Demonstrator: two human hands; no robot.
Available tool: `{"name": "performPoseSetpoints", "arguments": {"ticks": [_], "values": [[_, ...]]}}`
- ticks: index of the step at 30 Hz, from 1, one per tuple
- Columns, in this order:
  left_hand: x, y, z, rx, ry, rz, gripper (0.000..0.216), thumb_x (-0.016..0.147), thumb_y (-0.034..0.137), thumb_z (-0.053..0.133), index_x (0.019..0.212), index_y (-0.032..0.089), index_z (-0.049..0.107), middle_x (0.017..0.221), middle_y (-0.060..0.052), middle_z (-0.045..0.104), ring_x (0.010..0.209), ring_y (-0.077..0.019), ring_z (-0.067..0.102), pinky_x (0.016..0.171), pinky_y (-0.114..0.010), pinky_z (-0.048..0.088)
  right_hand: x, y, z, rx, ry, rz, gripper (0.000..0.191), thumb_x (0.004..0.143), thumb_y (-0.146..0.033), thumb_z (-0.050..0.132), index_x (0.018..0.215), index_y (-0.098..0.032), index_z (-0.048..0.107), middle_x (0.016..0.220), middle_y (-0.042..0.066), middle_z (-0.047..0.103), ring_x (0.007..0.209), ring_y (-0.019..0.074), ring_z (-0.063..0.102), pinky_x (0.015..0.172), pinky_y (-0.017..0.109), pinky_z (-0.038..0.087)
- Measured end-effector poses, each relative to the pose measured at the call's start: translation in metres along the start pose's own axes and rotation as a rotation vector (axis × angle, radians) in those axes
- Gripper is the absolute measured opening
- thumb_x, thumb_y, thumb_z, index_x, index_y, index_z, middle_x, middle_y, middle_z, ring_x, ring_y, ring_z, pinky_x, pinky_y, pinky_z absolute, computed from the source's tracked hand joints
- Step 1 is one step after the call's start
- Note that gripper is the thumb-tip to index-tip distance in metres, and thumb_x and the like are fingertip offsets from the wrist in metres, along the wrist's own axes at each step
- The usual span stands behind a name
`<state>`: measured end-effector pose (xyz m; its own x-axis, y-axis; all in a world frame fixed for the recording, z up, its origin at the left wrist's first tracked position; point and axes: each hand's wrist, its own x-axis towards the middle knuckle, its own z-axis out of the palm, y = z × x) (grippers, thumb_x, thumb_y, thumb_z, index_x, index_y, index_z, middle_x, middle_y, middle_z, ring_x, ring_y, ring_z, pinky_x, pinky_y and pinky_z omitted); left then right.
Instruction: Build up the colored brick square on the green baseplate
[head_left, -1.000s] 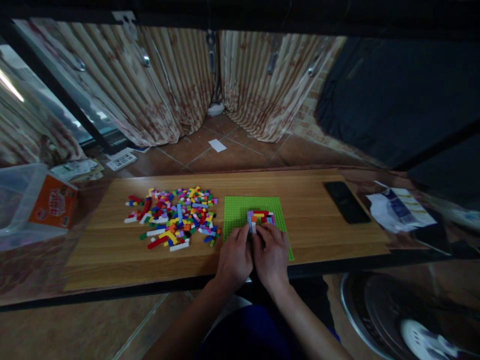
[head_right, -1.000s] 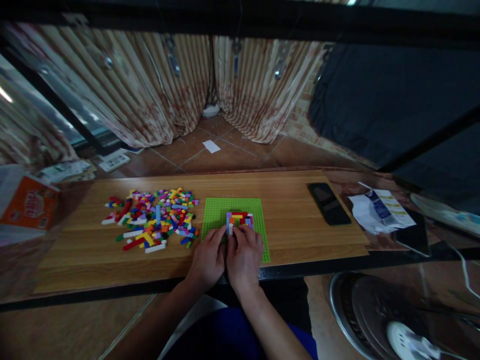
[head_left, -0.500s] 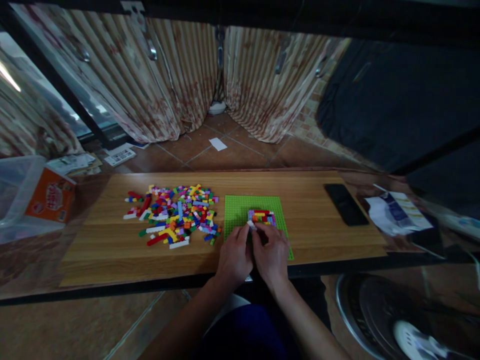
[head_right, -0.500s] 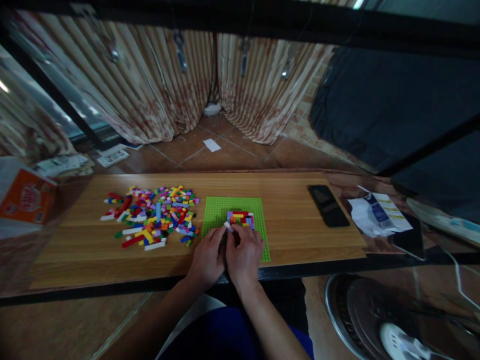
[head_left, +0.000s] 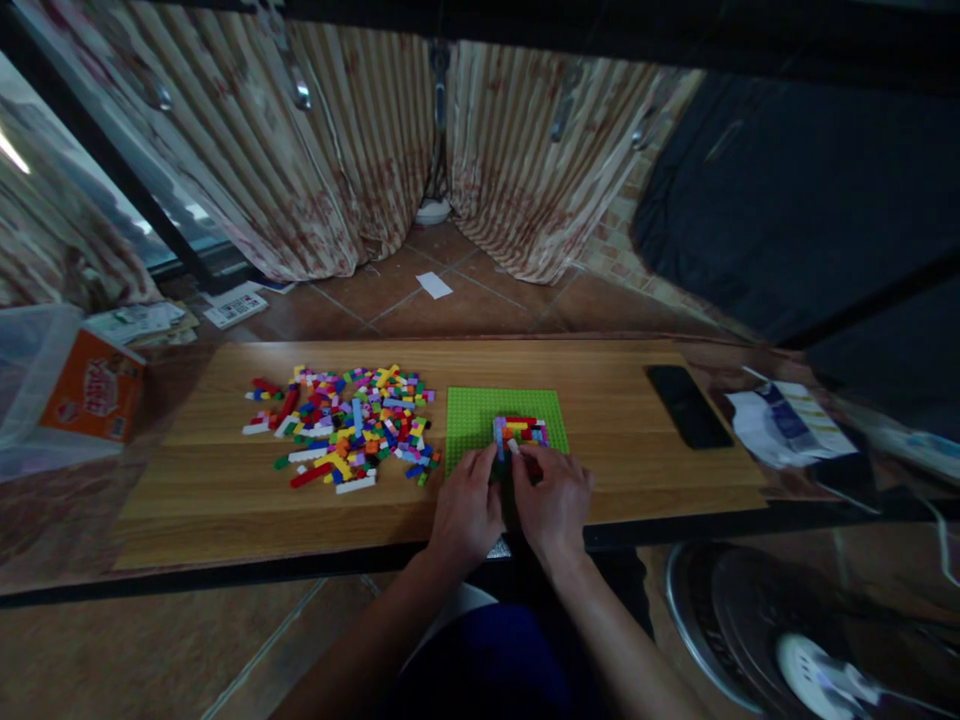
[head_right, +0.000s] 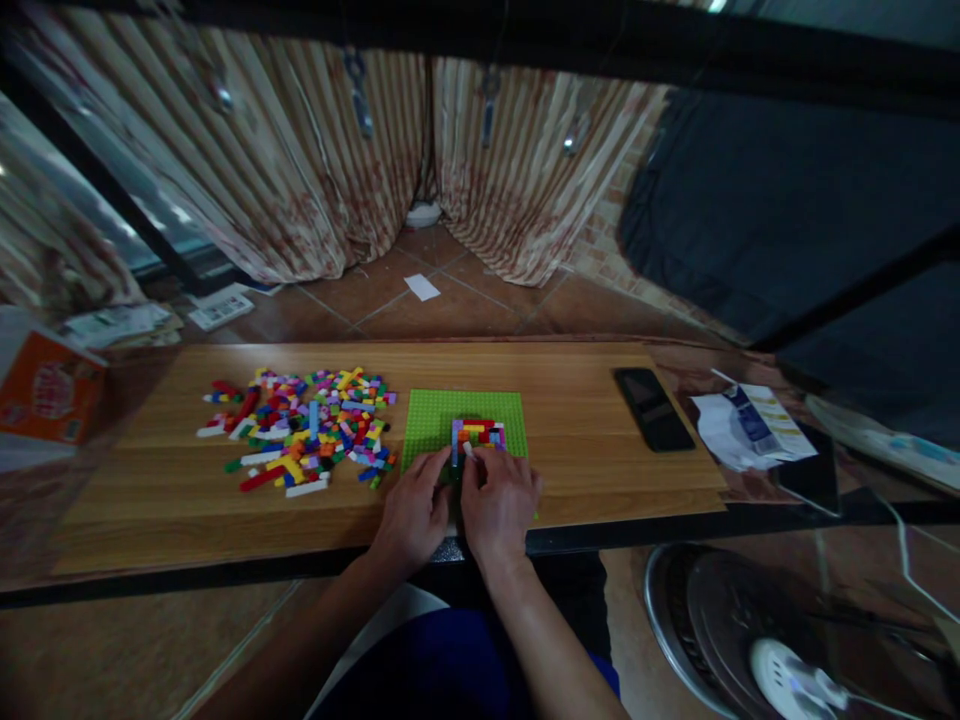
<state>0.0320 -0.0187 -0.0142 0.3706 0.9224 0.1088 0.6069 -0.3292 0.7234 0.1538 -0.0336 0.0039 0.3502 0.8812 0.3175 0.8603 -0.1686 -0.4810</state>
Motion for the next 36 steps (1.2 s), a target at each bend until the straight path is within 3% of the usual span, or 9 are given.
{"name": "performPoseSetpoints", "arguments": {"ticks": [10, 15, 22, 36], "values": [[-0.002, -0.004, 0.000, -0.026, 0.017, 0.048, 0.057, 0.082, 0.006, 0.044, 0.137, 0.016, 0.042, 0.123, -0.011, 0.057, 0.115, -0.0217, 0.056, 0.100, -0.039, 0.049, 0.000, 0.000, 0.000, 0.035, -0.094, -0.120, 0.027, 0.095, -0.029, 0.046, 0.100, -0.023, 0.073, 0.092, 0.006, 0.073, 0.087, 0.0212, 0.058, 0.082, 0.036, 0.033], [-0.003, -0.004, -0.002, -0.029, 0.013, 0.069, 0.059, 0.084, 0.007, 0.042, 0.142, 0.017, 0.037, 0.127, -0.012, 0.055, 0.118, -0.0206, 0.054, 0.102, -0.037, 0.047, 0.004, 0.007, 0.000, 0.146, -0.135, -0.112, 0.029, 0.094, -0.026, 0.045, 0.101, -0.024, 0.073, 0.098, 0.007, 0.071, 0.092, 0.0222, 0.059, 0.085, 0.038, 0.039], [-0.002, 0.002, -0.001, 0.168, -0.126, 0.067, 0.075, 0.077, 0.004, 0.042, 0.149, 0.020, 0.029, 0.128, -0.013, 0.050, 0.115, -0.0233, 0.053, 0.098, -0.039, 0.048, 0.009, 0.014, 0.002, 0.300, -0.180, -0.068, 0.031, 0.092, -0.021, 0.043, 0.100, -0.022, 0.073, 0.099, 0.008, 0.072, 0.093, 0.0222, 0.063, 0.086, 0.039, 0.046], [-0.003, -0.005, 0.007, 0.250, -0.099, 0.160, 0.073, 0.079, 0.002, 0.039, 0.150, 0.013, 0.024, 0.131, -0.016, 0.050, 0.118, -0.0241, 0.051, 0.102, -0.039, 0.044, 0.015, 0.012, -0.001, 0.407, -0.218, -0.049, 0.033, 0.089, -0.016, 0.041, 0.099, -0.022, 0.072, 0.098, 0.005, 0.074, 0.091, 0.0208, 0.067, 0.086, 0.038, 0.049]]}}
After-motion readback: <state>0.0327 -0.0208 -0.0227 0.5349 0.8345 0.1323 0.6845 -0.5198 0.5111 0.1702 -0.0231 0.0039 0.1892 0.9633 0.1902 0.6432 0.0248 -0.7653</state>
